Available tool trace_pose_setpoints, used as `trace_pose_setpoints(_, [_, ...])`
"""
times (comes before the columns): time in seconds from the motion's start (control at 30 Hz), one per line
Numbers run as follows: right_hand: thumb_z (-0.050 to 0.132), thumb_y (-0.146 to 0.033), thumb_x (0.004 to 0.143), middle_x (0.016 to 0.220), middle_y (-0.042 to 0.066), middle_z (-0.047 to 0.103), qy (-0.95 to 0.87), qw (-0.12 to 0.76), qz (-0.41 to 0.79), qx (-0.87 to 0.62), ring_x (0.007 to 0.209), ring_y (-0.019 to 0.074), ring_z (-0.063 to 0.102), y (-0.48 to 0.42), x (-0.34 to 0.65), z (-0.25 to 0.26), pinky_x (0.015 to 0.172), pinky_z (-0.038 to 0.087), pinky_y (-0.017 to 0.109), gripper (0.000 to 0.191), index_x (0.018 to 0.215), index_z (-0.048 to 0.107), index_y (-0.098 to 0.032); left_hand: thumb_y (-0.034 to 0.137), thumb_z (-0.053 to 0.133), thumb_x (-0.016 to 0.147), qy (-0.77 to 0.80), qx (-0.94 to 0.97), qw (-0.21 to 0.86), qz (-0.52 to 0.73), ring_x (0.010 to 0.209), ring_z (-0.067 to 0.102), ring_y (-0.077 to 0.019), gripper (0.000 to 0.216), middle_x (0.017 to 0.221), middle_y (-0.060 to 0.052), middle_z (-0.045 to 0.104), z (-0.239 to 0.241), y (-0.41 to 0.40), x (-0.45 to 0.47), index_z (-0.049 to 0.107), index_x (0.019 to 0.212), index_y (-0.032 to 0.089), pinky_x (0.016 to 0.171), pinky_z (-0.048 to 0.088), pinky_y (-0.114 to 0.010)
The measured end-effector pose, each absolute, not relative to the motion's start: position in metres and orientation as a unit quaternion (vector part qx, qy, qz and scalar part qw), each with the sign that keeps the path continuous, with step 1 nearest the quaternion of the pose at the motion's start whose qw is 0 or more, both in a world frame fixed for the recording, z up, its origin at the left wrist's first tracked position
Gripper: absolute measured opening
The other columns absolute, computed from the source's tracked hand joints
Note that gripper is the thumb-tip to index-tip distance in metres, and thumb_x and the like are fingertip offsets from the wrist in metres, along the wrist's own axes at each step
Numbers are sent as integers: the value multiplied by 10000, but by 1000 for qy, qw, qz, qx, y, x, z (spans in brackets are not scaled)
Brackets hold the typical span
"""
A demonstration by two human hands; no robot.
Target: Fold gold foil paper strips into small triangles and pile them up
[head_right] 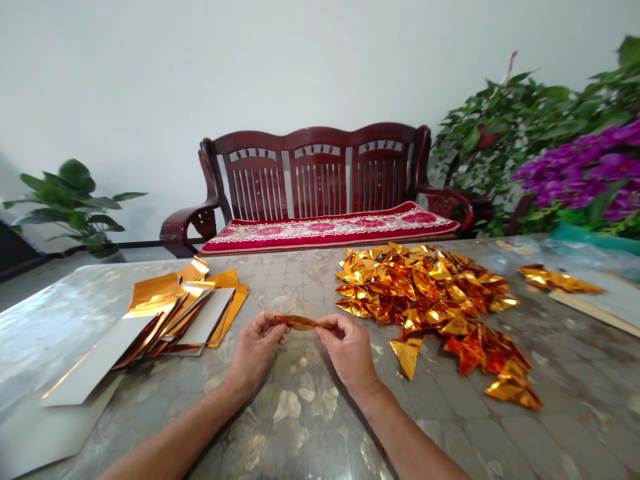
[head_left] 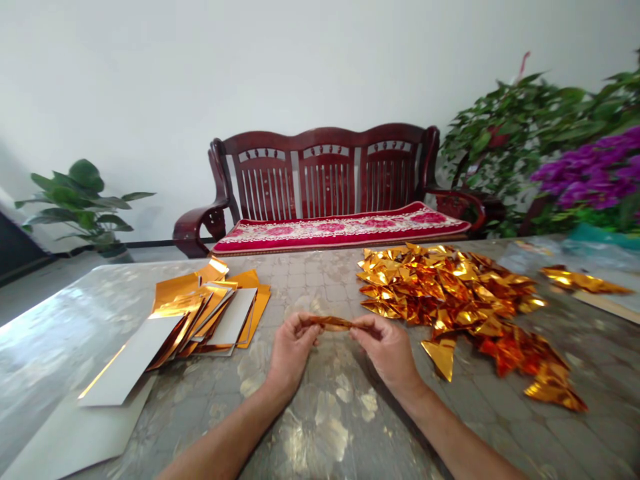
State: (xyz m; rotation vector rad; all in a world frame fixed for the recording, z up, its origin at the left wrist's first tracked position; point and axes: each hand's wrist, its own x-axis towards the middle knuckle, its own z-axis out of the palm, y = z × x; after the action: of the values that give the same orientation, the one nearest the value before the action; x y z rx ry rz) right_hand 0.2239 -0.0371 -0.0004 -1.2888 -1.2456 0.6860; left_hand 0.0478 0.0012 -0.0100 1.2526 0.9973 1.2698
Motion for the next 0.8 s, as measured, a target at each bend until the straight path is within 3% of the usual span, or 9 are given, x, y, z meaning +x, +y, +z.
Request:
trace_pose_setpoints(0.1, [564,-154,764,808,33,733,-614,561,184,-524,775,184,674,-37,230,-1,739,530,297,151,766,704,-210,180,650,710,411,587,472,514,795,672,-162,130,841,-34,728,-14,4,43,682,836,171,747,537,-265])
trace_pose_setpoints(0.23, [479,-38,743,897,23,727,-708,487,116,-498,864,176,672,-37,238,-3,816,522,306,316,844,706,-233,34,492,707,381,725,354,451,973,662,-171,314,988,-34,731,-15,7,34,705,867,200,927,500,-323])
trace_pose_setpoints(0.37, [465,8,716,928,15,721,-758,405,110,-500,882,170,668,-36,243,-8,806,518,294,382,865,713,-242,-16,444,743,363,811,273,370,1028,647,-163,403,1051,-35,714,-14,9,27,714,927,219,946,498,-319])
trace_pose_setpoints(0.47, [492,-9,774,906,18,721,-774,367,94,-508,874,175,657,-35,244,-12,806,507,302,330,851,719,-236,-3,439,809,361,856,218,299,1068,632,-163,405,1145,-45,679,-13,7,23,715,992,230,952,500,-303])
trace_pose_setpoints(0.67, [562,-102,876,891,33,717,-798,335,55,-498,894,192,612,-36,249,-10,819,484,329,212,873,731,-229,103,515,856,378,896,99,211,1096,592,-197,318,1210,-52,617,-5,-7,20,702,1069,248,976,492,-325])
trace_pose_setpoints(0.8, [579,-146,906,888,40,709,-813,321,45,-484,898,197,589,-36,252,-9,815,478,334,176,889,732,-229,186,547,885,375,909,63,171,1058,573,-213,212,1147,-62,606,1,-12,21,683,1042,230,947,495,-348])
